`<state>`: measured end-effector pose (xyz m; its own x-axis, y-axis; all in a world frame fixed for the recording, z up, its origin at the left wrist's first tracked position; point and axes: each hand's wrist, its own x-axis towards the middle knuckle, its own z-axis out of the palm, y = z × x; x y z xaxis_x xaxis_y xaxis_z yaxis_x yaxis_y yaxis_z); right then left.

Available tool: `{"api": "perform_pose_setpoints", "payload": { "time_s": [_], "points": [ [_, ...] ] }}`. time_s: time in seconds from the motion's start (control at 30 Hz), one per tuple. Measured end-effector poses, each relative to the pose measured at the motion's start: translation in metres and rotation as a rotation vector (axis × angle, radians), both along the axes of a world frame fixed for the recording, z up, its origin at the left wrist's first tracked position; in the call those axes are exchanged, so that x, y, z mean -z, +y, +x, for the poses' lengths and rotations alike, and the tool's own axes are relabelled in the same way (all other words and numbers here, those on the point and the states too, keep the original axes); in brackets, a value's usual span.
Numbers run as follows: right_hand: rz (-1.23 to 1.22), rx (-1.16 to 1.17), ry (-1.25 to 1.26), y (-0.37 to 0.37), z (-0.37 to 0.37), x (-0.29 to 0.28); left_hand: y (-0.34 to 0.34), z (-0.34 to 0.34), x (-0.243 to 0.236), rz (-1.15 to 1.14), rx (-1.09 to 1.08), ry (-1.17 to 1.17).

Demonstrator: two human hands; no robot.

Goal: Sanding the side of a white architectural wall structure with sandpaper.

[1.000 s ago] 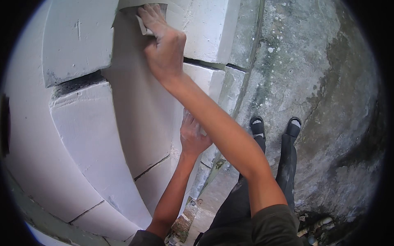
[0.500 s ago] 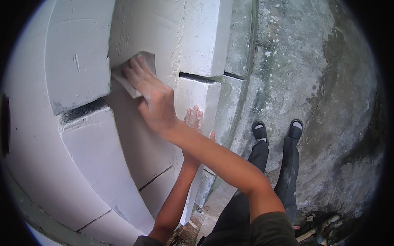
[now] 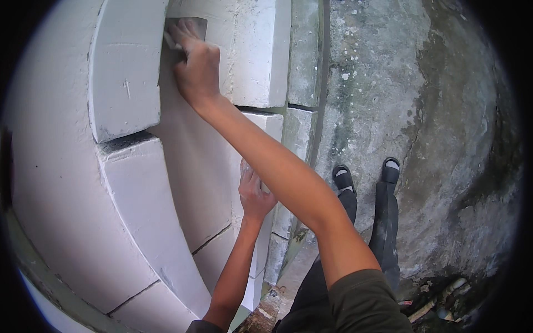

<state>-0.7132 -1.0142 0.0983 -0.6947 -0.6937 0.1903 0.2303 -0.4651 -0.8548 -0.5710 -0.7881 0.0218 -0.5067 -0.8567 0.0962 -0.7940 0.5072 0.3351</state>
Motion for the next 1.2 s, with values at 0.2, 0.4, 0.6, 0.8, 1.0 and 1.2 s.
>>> {"api": "perform_pose_setpoints", "payload": {
  "time_s": [0.2,0.4,0.6,0.8,1.0,1.2],
  "points": [
    [-0.009,-0.004,0.116,0.039,0.034,-0.004,-0.005,0.005,-0.004,0.017,-0.01,0.114],
    [-0.002,0.014,0.018,0.04,0.046,0.003,0.0,0.012,-0.007,0.155,-0.075,0.051],
    [-0.02,0.071,-0.105,-0.021,-0.013,0.001,-0.006,-0.016,-0.007,-0.029,-0.018,0.043],
    [-0.048,-0.002,0.131,0.049,0.054,0.018,-0.002,0.015,-0.008,0.116,-0.043,0.031],
    [-0.095,0.146,-0.015,0.006,0.024,0.004,0.004,0.006,-0.005,0.026,0.001,0.009],
    [-0.153,0.146,0.0,0.0,0.009,0.0,0.005,0.009,-0.008,0.153,-0.028,0.013]
  ]
}}
